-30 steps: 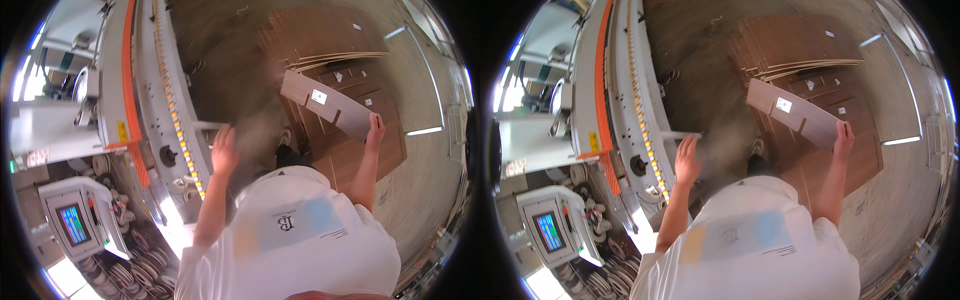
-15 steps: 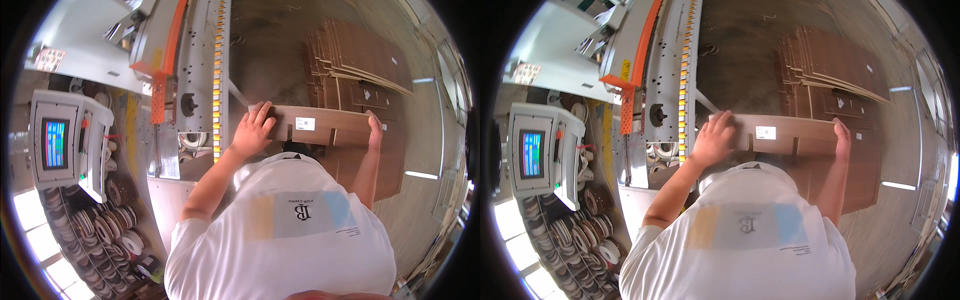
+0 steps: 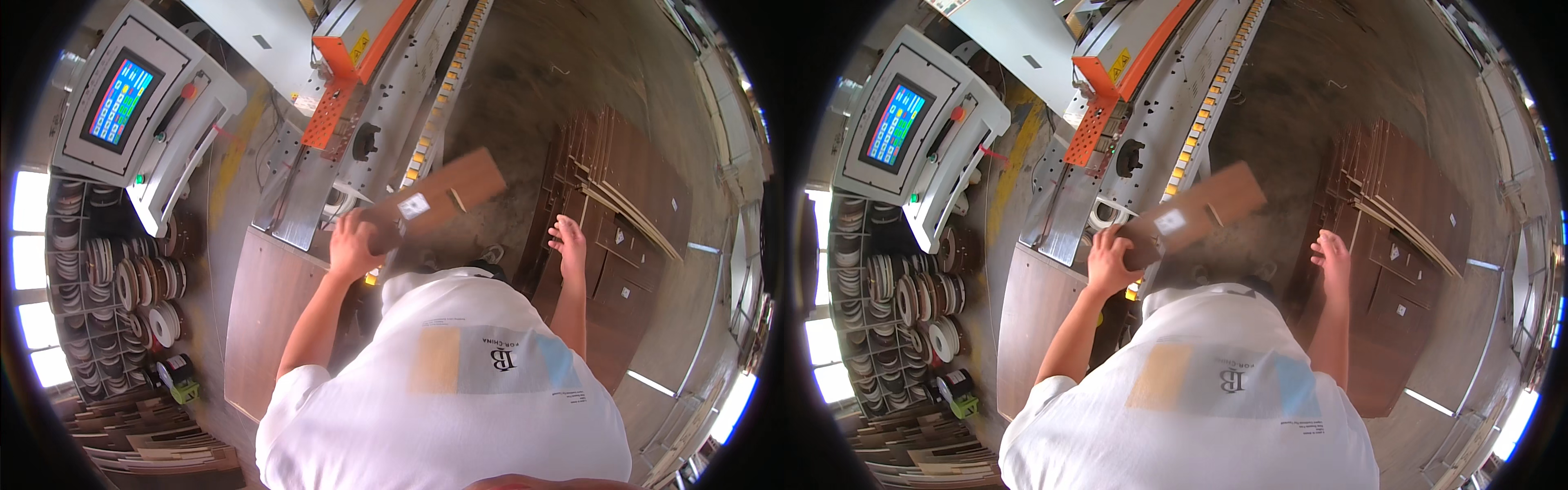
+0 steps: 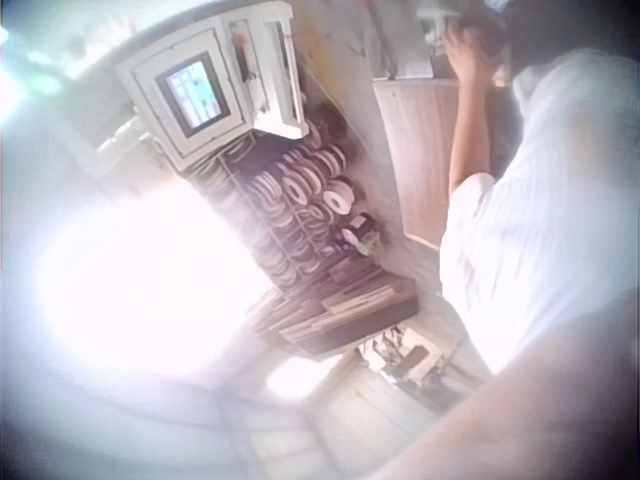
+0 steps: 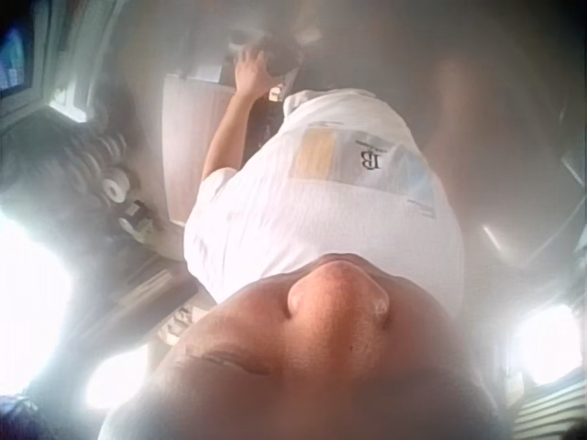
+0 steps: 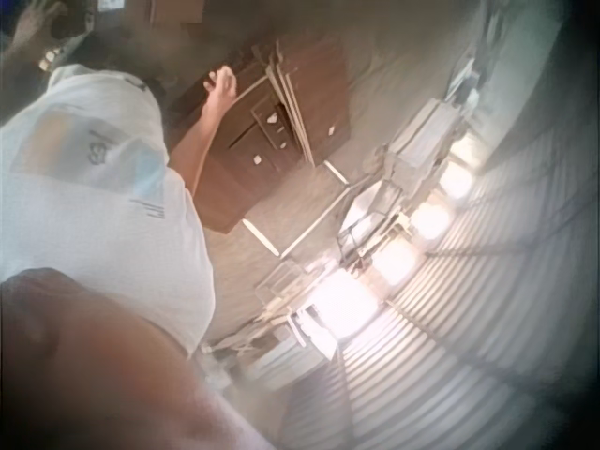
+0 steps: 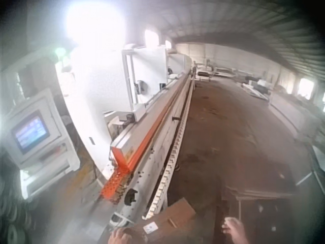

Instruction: The person picks up wood panels from a stack, places them into an edge-banding machine one by one, and uses a handheld blow-off tool to clean the panels and the machine bed.

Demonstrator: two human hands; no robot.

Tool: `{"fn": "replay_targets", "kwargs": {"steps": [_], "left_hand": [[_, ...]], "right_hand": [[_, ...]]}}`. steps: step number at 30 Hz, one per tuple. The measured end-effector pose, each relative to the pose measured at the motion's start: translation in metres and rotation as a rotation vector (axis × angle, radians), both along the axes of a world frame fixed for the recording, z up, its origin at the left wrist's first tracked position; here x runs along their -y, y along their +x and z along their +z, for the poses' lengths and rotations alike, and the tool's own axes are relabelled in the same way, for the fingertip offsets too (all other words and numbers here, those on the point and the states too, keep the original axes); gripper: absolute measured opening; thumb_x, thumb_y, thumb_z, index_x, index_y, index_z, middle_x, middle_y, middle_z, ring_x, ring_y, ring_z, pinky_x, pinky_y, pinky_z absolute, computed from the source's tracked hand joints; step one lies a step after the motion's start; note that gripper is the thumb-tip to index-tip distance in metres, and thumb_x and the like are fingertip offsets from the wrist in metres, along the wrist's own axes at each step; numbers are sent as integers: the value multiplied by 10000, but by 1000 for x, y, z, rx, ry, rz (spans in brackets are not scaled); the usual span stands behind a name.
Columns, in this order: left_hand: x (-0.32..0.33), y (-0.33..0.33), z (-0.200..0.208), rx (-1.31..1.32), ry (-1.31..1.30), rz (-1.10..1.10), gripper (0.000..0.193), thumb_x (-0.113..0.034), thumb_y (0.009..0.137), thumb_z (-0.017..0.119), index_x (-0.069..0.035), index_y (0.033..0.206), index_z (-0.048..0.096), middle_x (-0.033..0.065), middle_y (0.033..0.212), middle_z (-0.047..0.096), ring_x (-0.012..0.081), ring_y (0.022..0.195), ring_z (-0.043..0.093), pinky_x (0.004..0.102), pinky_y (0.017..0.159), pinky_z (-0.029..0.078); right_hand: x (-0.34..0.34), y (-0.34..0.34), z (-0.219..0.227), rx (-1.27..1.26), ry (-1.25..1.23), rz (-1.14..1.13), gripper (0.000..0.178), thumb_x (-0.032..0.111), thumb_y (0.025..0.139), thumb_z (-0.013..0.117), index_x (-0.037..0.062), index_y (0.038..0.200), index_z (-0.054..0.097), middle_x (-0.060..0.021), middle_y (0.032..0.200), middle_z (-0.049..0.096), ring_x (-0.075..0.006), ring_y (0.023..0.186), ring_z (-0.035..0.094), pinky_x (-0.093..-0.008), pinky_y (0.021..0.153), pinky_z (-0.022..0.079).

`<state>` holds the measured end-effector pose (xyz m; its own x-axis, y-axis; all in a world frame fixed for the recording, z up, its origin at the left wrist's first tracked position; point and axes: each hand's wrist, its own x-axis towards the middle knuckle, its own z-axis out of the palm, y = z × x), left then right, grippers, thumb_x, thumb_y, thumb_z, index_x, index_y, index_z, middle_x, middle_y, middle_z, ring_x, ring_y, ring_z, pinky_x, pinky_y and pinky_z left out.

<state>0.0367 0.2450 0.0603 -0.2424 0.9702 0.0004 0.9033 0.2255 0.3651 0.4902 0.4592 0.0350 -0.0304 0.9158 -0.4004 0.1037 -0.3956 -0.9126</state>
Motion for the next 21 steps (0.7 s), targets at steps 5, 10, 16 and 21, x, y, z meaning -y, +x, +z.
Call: {"fn": "replay_targets", "kwargs": {"steps": [5, 10, 16, 21], "left_hand": [[31, -48, -23, 37, 8, 399, 541, -289, 558, 854, -113, 1010, 616, 124, 1389, 483, 346, 1299, 417, 436, 1058, 426], [40, -91, -45, -36, 90, 584, 543, -293, 593, 841, -110, 1049, 609, 133, 1418, 488, 347, 1315, 419, 441, 1077, 406], [38, -132, -65, -253, 65, 577, 582, -389, 776, 756, -102, 1256, 599, 134, 1481, 478, 332, 1366, 411, 454, 1098, 370], [17, -136, -76, -326, 74, 561, 595, -426, 829, 703, -83, 1300, 584, 141, 1464, 501, 326, 1351, 438, 471, 1088, 374]], "right_hand": [[4, -5, -17, 53, -65, 73, 340, 320, 960, 651, 67, 1186, 658, -46, 1068, 640, -133, 938, 656, -270, 720, 530], [4, -14, -29, 104, -124, 136, 332, 321, 956, 659, 75, 1180, 657, -25, 1044, 644, -115, 903, 656, -258, 700, 526], [10, -11, -53, 174, -185, 207, 317, 332, 953, 665, 98, 1166, 660, -2, 1043, 647, -107, 890, 656, -268, 702, 521], [33, 13, -84, 335, -290, 294, 286, 331, 957, 640, 138, 1166, 668, 15, 1035, 662, -117, 901, 662, -273, 708, 520]]}}
